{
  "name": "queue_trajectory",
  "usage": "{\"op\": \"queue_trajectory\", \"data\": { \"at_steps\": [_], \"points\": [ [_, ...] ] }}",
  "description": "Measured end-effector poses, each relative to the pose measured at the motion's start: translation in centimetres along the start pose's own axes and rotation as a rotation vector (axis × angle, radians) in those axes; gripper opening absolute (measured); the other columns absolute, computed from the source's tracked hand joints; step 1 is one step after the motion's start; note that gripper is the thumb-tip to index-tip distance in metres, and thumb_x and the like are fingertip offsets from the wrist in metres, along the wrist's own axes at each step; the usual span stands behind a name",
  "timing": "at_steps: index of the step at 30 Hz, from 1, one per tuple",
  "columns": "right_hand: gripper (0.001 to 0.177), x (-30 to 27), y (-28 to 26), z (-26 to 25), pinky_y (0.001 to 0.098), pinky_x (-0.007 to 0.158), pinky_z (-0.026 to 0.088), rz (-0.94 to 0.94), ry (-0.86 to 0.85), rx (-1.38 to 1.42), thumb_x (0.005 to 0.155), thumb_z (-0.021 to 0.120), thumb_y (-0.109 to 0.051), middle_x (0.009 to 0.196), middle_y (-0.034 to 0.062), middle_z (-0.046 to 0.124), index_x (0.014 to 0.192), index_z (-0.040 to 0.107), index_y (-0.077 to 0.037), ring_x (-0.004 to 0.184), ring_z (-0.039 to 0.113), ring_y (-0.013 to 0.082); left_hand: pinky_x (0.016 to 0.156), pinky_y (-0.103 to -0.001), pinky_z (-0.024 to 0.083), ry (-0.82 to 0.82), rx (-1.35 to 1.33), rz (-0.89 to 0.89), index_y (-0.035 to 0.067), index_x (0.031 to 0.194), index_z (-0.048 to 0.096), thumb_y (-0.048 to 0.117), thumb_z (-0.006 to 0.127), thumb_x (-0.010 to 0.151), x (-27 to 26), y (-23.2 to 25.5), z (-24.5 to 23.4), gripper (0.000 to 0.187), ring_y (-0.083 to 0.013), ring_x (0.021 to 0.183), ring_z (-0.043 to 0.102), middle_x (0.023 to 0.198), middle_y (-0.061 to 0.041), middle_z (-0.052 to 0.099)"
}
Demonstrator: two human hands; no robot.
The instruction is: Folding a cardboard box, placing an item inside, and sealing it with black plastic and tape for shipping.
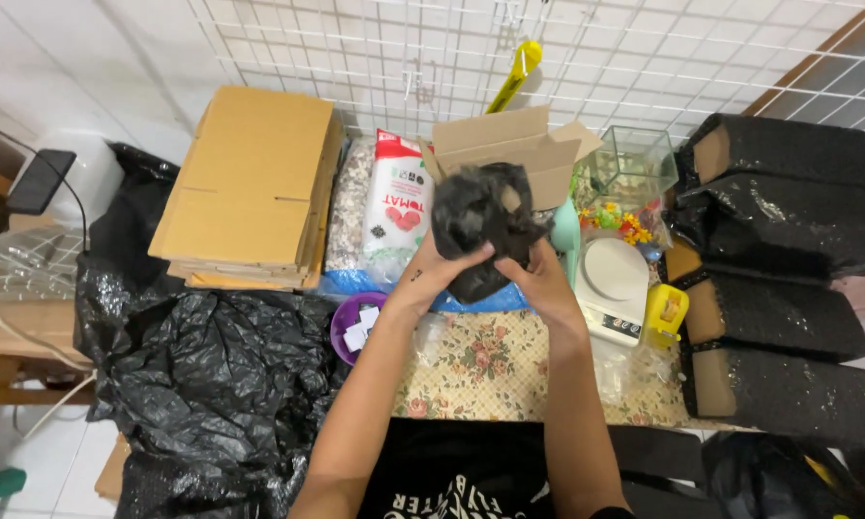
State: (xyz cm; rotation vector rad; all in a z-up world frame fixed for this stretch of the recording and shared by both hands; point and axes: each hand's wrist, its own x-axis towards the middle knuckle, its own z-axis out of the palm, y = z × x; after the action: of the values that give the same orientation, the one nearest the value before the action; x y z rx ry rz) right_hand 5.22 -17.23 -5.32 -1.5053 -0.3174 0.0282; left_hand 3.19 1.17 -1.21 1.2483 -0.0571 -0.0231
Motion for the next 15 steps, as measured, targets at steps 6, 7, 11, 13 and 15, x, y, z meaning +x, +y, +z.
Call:
{"op": "queue_trajectory", "data": {
  "at_steps": [6, 7, 11, 13, 15],
  "points": [
    [0.065, -0.3, -0.5, -1.3, 0.0472, 0.107, 0.047, 0.006, -0.054, 0.057, 0.090, 0.076, -0.002, 0.137, 0.0145, 0.062, 0.149, 0.050, -0.003, 0.127, 0.058, 0.0237, 0.108, -0.051, 0.050, 0.032, -0.322, 0.114, 0.020, 0.163, 0.025, 0.005, 0.091, 0.075, 2.7, -1.8, -0.6, 0.111, -0.0364, 0.134, 0.050, 0.149, -0.025, 0.047],
    [0.065, -0.6, -0.7, -1.1, 0.0472, 0.107, 0.047, 0.005, -0.052, 0.056, 0.090, 0.076, -0.002, 0.137, 0.0145, 0.062, 0.149, 0.050, -0.003, 0.127, 0.058, 0.0237, 0.108, -0.051, 0.050, 0.030, -0.321, 0.114, 0.020, 0.163, 0.025, 0.005, 0.091, 0.075, 2.6, -1.4, -0.4, 0.111, -0.0364, 0.134, 0.050, 0.149, -0.025, 0.047],
    [0.055, -0.8, 3.2, -3.6, 0.0431, 0.103, 0.050, 0.053, 0.022, 0.051, 0.088, 0.080, -0.005, 0.128, 0.0131, 0.066, 0.139, 0.060, -0.001, 0.118, 0.059, 0.0183, 0.092, -0.041, 0.059, 0.169, -0.257, 0.094, 0.015, 0.152, 0.047, 0.014, 0.091, 0.078, 3.1, -0.2, -0.1, 0.086, -0.0257, 0.116, 0.062, 0.134, -0.019, 0.061],
    [0.050, -1.4, 1.6, -3.0, 0.0444, 0.102, 0.050, 0.085, 0.040, 0.061, 0.089, 0.080, -0.005, 0.124, 0.0143, 0.069, 0.136, 0.063, 0.001, 0.113, 0.062, 0.0195, 0.085, -0.040, 0.062, 0.240, -0.189, 0.060, 0.012, 0.145, 0.055, 0.024, 0.092, 0.079, 3.6, 0.4, -0.5, 0.077, -0.0247, 0.109, 0.065, 0.128, -0.019, 0.065],
    [0.028, -2.6, -5.8, 1.1, 0.0331, 0.079, 0.056, 0.123, 0.045, 0.102, 0.088, 0.081, -0.006, 0.095, 0.0071, 0.072, 0.114, 0.074, -0.001, 0.086, 0.067, 0.0151, 0.073, -0.031, 0.059, 0.292, 0.155, 0.084, 0.016, 0.120, 0.074, 0.042, 0.087, 0.083, 3.9, 1.2, -1.4, 0.047, -0.0148, 0.088, 0.070, 0.100, -0.005, 0.074]
  ]
}}
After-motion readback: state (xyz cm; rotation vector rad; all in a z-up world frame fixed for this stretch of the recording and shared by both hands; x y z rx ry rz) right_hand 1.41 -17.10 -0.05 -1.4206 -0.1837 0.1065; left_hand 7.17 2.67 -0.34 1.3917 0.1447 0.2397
